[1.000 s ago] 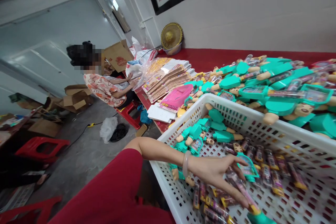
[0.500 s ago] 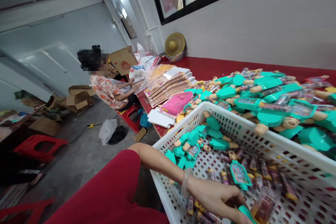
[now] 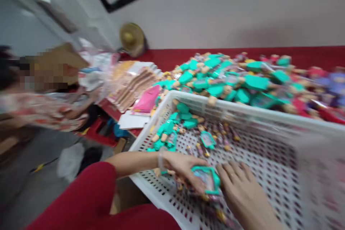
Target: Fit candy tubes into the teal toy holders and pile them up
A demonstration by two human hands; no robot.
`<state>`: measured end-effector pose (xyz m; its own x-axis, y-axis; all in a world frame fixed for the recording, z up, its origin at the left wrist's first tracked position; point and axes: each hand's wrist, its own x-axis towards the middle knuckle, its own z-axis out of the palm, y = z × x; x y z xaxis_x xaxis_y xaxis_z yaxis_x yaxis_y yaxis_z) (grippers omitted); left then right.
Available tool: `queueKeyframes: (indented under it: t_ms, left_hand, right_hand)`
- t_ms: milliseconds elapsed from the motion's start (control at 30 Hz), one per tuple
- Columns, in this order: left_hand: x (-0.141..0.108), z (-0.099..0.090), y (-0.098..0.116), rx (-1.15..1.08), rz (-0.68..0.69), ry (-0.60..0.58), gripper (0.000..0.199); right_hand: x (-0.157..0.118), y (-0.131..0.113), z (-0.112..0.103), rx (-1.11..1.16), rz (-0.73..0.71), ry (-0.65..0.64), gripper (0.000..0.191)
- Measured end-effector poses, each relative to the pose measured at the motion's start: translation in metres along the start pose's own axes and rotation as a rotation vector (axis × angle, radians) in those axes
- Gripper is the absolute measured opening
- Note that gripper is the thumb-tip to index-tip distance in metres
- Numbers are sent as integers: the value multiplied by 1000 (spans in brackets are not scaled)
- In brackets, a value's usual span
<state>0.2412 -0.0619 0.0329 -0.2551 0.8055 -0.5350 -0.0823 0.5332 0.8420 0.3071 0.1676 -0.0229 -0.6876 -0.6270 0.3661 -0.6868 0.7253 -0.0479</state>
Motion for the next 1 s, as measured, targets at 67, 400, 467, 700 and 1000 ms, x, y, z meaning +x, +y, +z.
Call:
queueKeyframes:
  t_ms: [67,400,467,700,1000]
  left_hand:
    - [-6,-5,-3,-20,40,-1,42]
    - [-7,-11,-11,122,18,42,41]
    - [-4,-6,-12,409,102,131,34]
    - [-1,-7,-23,896,238,202,27]
    - [3,-23,-17,322,-7,211,40]
  right_hand:
    - [11,-15,-11,-103,31,-119,25]
    - [19,-40,-27,-92,362,-472,13]
    - [18,-39,-20,128,491,-606,7]
    - [22,-23,-3,1132,714,-949,21]
    - [9,-24,-9,226,279,-240,26]
